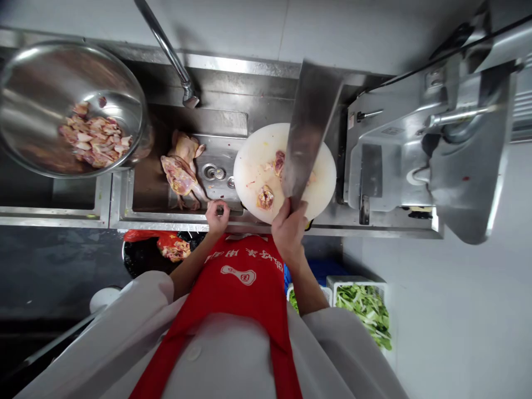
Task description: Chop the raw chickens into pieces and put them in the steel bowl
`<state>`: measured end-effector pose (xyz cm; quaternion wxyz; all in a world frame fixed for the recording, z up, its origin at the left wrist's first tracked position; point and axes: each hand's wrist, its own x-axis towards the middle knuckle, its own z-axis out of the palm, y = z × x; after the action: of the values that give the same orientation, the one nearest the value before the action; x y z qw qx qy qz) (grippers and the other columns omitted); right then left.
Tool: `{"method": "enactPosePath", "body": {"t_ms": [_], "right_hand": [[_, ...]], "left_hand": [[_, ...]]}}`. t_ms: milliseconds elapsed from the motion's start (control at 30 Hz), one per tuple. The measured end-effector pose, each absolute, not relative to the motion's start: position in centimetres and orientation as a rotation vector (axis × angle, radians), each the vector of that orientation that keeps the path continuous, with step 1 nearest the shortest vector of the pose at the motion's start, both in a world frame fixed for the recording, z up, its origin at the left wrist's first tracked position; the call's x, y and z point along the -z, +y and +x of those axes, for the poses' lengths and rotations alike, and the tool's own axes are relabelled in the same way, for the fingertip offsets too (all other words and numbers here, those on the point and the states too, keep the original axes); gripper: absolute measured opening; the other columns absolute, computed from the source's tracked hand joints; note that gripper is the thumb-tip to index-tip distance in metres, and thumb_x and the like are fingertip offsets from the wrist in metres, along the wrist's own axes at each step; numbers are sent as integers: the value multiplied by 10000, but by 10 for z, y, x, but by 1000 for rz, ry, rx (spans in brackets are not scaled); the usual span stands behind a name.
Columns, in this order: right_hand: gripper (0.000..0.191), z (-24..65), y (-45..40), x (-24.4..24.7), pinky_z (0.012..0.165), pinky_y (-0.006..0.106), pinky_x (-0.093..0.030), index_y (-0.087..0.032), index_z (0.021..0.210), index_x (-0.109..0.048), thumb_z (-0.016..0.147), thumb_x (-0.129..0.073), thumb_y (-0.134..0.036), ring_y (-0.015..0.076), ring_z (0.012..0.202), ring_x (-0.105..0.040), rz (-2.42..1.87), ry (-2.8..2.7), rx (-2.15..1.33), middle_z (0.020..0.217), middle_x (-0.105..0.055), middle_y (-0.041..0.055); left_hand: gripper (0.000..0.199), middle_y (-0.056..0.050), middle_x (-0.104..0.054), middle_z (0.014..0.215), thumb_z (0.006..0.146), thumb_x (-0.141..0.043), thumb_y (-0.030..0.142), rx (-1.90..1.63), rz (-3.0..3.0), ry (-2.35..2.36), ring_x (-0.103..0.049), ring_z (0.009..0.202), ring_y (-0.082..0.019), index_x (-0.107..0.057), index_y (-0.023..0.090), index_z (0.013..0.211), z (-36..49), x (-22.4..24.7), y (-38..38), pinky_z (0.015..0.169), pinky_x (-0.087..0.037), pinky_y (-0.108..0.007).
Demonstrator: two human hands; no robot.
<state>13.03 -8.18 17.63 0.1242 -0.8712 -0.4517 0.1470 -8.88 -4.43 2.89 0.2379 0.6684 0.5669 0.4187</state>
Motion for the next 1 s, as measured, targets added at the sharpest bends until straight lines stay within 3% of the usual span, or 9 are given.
{"method": "enactPosePath", "body": {"t_ms": [133,200,333,500,633,733,800,900,1000], "right_hand": [[303,120,-85,-127,710,316,-460,-83,1165,-539,1031,-333,-260,257,839,-689,-2618,-1474,-947,919,-698,178],[278,121,-85,-109,739,309,-456,-91,1187,-526,1019,-358,-236,257,892,-684,-2581,-1529,-1009,955,-701,170],[280,129,-71,-98,783,332,-463,-98,1178,-538,1003,-360,-225,276,932,-667,-2519,-1542,-973,986,-689,179],[254,162,-60,-101,833,362,-463,-112,1094,-571,980,-397,-258,296,977,-638,-2323,-1518,-932,1021,-679,187],[290,206,-90,-112,757,363,-452,-134,1106,-536,992,-363,-337,295,882,-630,-2361,-1300,-687,944,-672,170],[249,228,-118,-120,699,345,-428,-157,1047,-523,988,-366,-342,282,811,-618,-2410,-1207,-612,861,-658,142],[227,232,-130,-124,681,337,-414,-155,1039,-513,988,-368,-322,275,785,-616,-2469,-1168,-608,844,-656,140],[260,219,-138,-126,659,328,-397,-123,1082,-504,1007,-338,-309,271,751,-624,-2558,-1166,-644,852,-667,160],[301,194,-133,-130,662,313,-397,-97,1128,-508,1026,-314,-303,260,756,-644,-2563,-1299,-746,857,-684,163]], "left_hand": [[118,-58,-636,864,946,-514,238,-1069,1876,1454,-578,893,-204,-601,197,878,-72,-34,-35,852,-487,-379],[137,-75,-647,934,954,-491,227,-941,1988,1237,-578,961,-215,-622,195,936,-48,-34,-24,888,-491,-390],[220,-104,-643,1039,952,-435,161,-650,2199,781,-563,1016,-226,-651,169,987,-8,-28,-5,923,-496,-401],[369,-104,-638,1120,927,-362,77,-538,2255,601,-550,1096,-219,-654,179,1127,-22,-28,11,987,-470,-410],[478,-91,-567,1342,875,-494,120,-258,2413,343,-469,1274,-261,-589,258,1323,-15,-47,48,1100,-352,-474],[428,-67,-592,1300,849,-594,198,7,2485,150,-482,1251,-271,-638,303,1262,11,-55,68,1106,-323,-461],[339,-86,-614,1217,869,-602,245,24,2527,294,-508,1191,-278,-670,270,1200,26,-54,62,1072,-349,-447],[291,-135,-600,1126,908,-584,317,-195,2494,932,-526,1113,-299,-674,187,1152,35,-47,26,989,-414,-446],[431,-134,-574,1092,880,-642,451,-403,2352,1264,-541,1031,-293,-633,183,1217,25,-43,-16,917,-465,-448]]}}
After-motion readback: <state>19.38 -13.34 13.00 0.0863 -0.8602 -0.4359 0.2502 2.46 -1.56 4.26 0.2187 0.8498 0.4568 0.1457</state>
